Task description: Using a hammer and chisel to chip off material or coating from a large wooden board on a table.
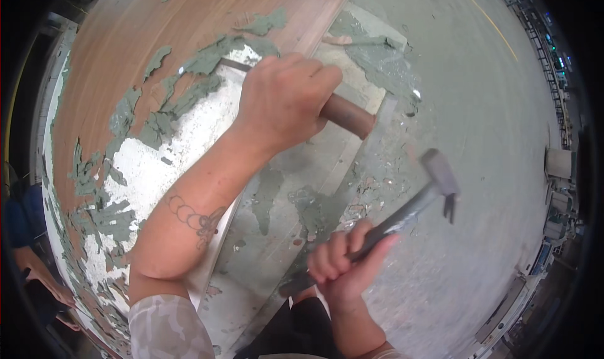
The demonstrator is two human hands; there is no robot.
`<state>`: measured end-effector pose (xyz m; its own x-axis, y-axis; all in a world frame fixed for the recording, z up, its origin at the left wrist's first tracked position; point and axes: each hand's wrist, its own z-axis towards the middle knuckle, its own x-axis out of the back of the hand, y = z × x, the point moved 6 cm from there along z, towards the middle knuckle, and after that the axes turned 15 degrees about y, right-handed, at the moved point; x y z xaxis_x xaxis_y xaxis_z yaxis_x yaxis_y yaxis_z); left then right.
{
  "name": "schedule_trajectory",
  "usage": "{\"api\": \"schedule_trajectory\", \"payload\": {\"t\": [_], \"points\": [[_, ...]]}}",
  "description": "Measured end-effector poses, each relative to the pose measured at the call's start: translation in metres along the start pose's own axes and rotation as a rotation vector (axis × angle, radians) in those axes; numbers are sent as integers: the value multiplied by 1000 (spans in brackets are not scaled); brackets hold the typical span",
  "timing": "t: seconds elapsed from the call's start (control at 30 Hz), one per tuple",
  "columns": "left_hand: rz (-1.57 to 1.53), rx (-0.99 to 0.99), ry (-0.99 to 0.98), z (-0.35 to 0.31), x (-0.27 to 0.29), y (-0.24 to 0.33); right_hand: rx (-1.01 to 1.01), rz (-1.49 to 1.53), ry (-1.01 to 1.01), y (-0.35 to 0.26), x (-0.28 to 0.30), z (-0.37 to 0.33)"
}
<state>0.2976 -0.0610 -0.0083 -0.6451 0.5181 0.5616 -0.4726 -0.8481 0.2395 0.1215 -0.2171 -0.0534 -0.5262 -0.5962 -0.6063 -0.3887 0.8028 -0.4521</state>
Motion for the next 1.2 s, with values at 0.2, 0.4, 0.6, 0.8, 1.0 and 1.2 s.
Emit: {"api": "schedule_trajectory", "payload": {"t": [0.2,0.4,0.6,0.8,1.0,1.2], "points": [[-77,13,62,1,9,-4,-10,-302,-95,15,-2,-5],[-69,25,46,-2,13,-8,-3,-324,37,11,13,1],[-87,14,45,-3,13,-3,-61,-415,-37,20,11,-4],[-60,21,7,1,11,-7,-59,-364,-101,32,2,-3],[-38,59,-35,2,13,-8,4,-234,-105,29,-5,-6],[-32,60,-1,3,13,-8,16,85,-18,31,2,4]]}}
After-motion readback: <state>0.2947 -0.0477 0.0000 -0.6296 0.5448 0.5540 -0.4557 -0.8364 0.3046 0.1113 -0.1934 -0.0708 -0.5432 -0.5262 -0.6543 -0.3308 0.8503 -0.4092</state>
